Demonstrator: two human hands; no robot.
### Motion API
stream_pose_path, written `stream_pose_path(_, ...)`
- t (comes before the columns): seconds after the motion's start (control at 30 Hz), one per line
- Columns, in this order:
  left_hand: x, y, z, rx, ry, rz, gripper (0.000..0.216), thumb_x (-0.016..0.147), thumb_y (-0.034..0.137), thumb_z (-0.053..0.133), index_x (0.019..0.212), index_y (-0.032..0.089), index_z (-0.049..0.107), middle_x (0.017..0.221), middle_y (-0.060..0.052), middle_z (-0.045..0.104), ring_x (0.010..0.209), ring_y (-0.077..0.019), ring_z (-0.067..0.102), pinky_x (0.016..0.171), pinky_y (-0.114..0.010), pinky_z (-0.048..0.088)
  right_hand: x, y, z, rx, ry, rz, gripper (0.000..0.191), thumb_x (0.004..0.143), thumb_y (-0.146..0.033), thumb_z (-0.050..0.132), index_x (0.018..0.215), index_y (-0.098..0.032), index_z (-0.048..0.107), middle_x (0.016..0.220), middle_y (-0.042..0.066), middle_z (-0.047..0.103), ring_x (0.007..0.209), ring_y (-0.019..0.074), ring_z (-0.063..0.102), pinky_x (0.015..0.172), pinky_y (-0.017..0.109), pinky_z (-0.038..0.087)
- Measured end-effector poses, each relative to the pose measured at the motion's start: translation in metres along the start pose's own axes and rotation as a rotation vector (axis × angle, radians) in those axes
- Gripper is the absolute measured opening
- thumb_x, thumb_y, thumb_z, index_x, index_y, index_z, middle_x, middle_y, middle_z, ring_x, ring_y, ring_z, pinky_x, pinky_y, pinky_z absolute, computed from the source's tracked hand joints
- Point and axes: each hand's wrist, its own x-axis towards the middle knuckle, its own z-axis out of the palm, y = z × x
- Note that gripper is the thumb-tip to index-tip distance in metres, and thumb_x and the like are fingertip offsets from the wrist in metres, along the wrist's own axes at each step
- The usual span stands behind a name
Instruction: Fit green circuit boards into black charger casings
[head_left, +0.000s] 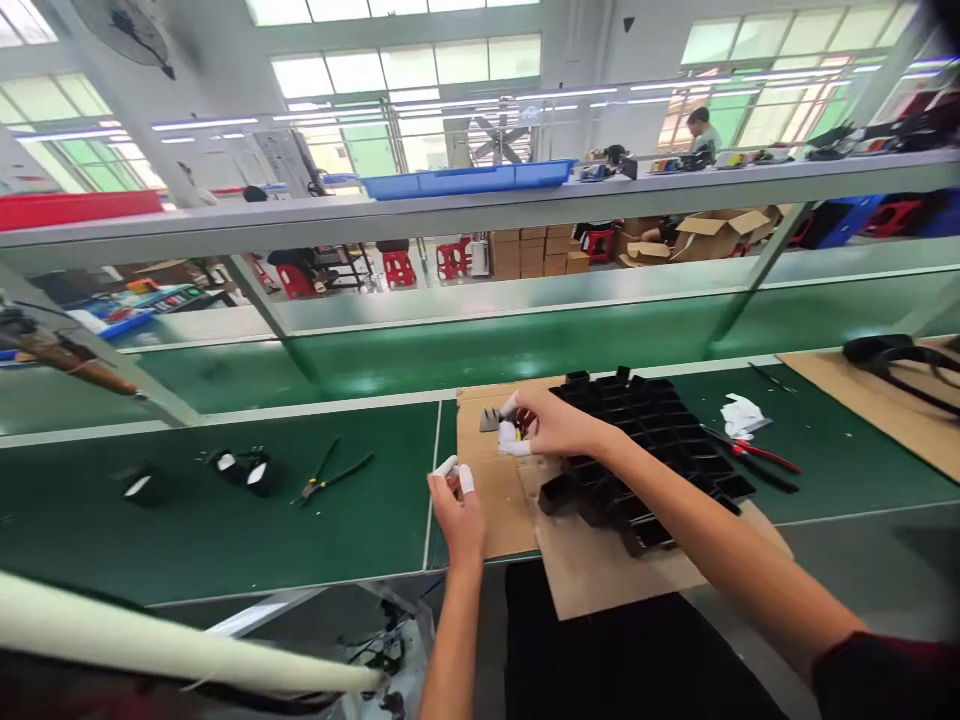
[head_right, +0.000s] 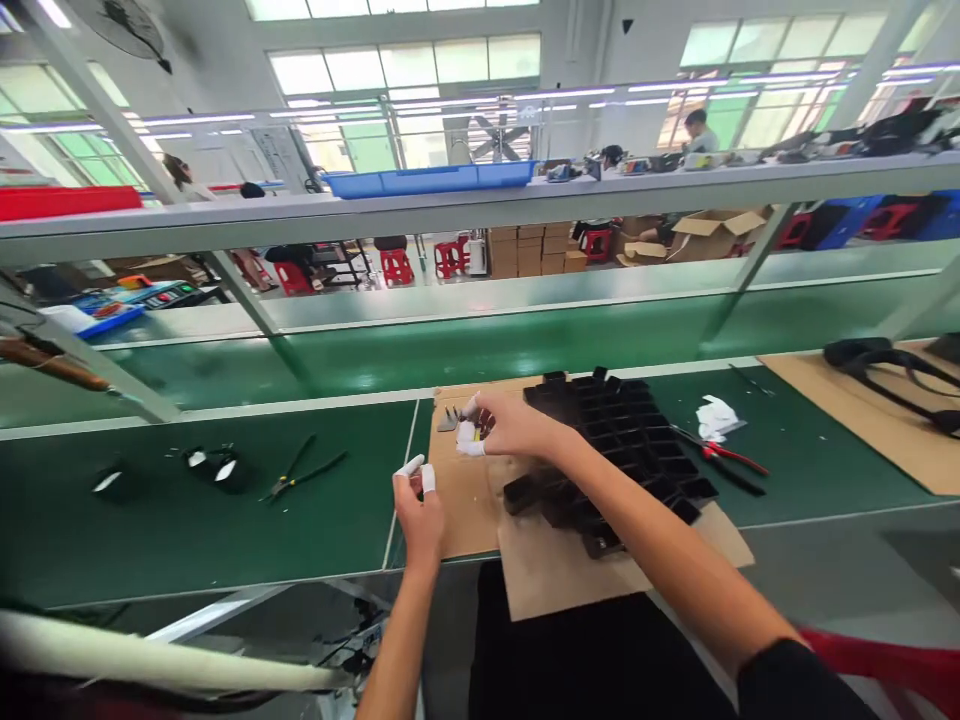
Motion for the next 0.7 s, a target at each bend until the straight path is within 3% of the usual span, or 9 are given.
stream_pose_path(0.1,-0.021,0.025,0.004,0.021,-0.246,0.139,0.042,0.096,0.054,0.080,0.126,0.025,0.077,0.121,-0.010,0.076,0.116,-0.0340,0.075,0.108,-0.054,0.061,-0.092,-0.009,-0.022,0.208,0.284,-0.021,0.046,0.092,-0.057,0.091,0.123,-0.026,0.076,0.115,0.006,0.080,0.103,0.0254,0.079,0.101,0.043,0.068)
stream_pose_path(0.2,-0.044,0.045,0.012,0.050,-0.466,0.207,0.053,0.082,0.042,0.095,0.132,0.031,0.079,0.120,-0.006,0.080,0.116,-0.0355,0.078,0.104,-0.052,0.063,-0.190,-0.008,-0.010,0.330,0.536,0.018,0.055,0.099,-0.071,0.081,0.139,-0.033,0.073,0.121,0.010,0.083,0.099,0.0288,0.084,0.094,0.046,0.072)
stream_pose_path(0.27,-0.054,0.052,0.020,0.077,-0.510,0.215,0.044,0.085,0.036,0.092,0.127,0.031,0.081,0.115,-0.004,0.081,0.109,-0.0342,0.079,0.097,-0.050,0.065,-0.245,0.001,0.006,0.392,0.638,0.059,0.054,0.102,-0.072,0.078,0.145,-0.040,0.073,0.114,0.009,0.087,0.089,0.0279,0.086,0.081,0.042,0.075)
stream_pose_path(0.33,-0.061,0.056,0.029,0.097,-0.486,0.214,0.028,0.087,0.034,0.088,0.115,0.029,0.081,0.109,-0.004,0.081,0.105,-0.0335,0.079,0.093,-0.049,0.066,-0.286,0.012,0.017,0.521,0.742,0.171,0.054,0.092,-0.063,0.094,0.138,-0.038,0.081,0.107,0.010,0.089,0.088,0.0291,0.089,0.082,0.039,0.076)
stream_pose_path(0.43,-0.075,0.065,0.036,0.094,-0.365,0.217,0.021,0.087,0.032,0.086,0.103,0.028,0.074,0.113,-0.007,0.080,0.110,-0.0351,0.080,0.100,-0.054,0.066,-0.323,0.027,0.017,0.654,0.847,0.314,0.059,0.075,-0.049,0.109,0.128,-0.034,0.088,0.110,0.014,0.090,0.095,0.0356,0.090,0.086,0.043,0.077)
stream_pose_path(0.53,-0.106,0.092,0.031,0.036,-0.237,0.227,0.031,0.089,0.031,0.084,0.103,0.029,0.057,0.131,-0.011,0.078,0.125,-0.0350,0.080,0.105,-0.054,0.067,-0.337,0.033,0.002,0.655,0.921,0.359,0.065,0.072,-0.051,0.109,0.130,-0.034,0.087,0.119,0.017,0.089,0.104,0.0452,0.089,0.091,0.058,0.078)
stream_pose_path(0.6,-0.129,0.120,0.025,-0.104,-0.174,0.214,0.039,0.091,0.024,0.083,0.102,0.030,0.047,0.132,-0.009,0.076,0.115,-0.0298,0.084,0.090,-0.044,0.071,-0.337,0.032,-0.007,0.644,0.948,0.362,0.069,0.068,-0.056,0.111,0.129,-0.034,0.086,0.120,0.017,0.089,0.106,0.0489,0.088,0.094,0.065,0.076)
stream_pose_path(0.7,-0.155,0.162,0.016,-0.244,-0.137,0.204,0.041,0.087,0.012,0.082,0.104,0.028,0.048,0.118,-0.003,0.072,0.088,-0.0191,0.081,0.074,-0.032,0.068,-0.328,0.024,-0.011,0.704,0.885,0.342,0.072,0.068,-0.062,0.109,0.128,-0.031,0.085,0.115,0.017,0.089,0.102,0.0478,0.089,0.093,0.065,0.076)
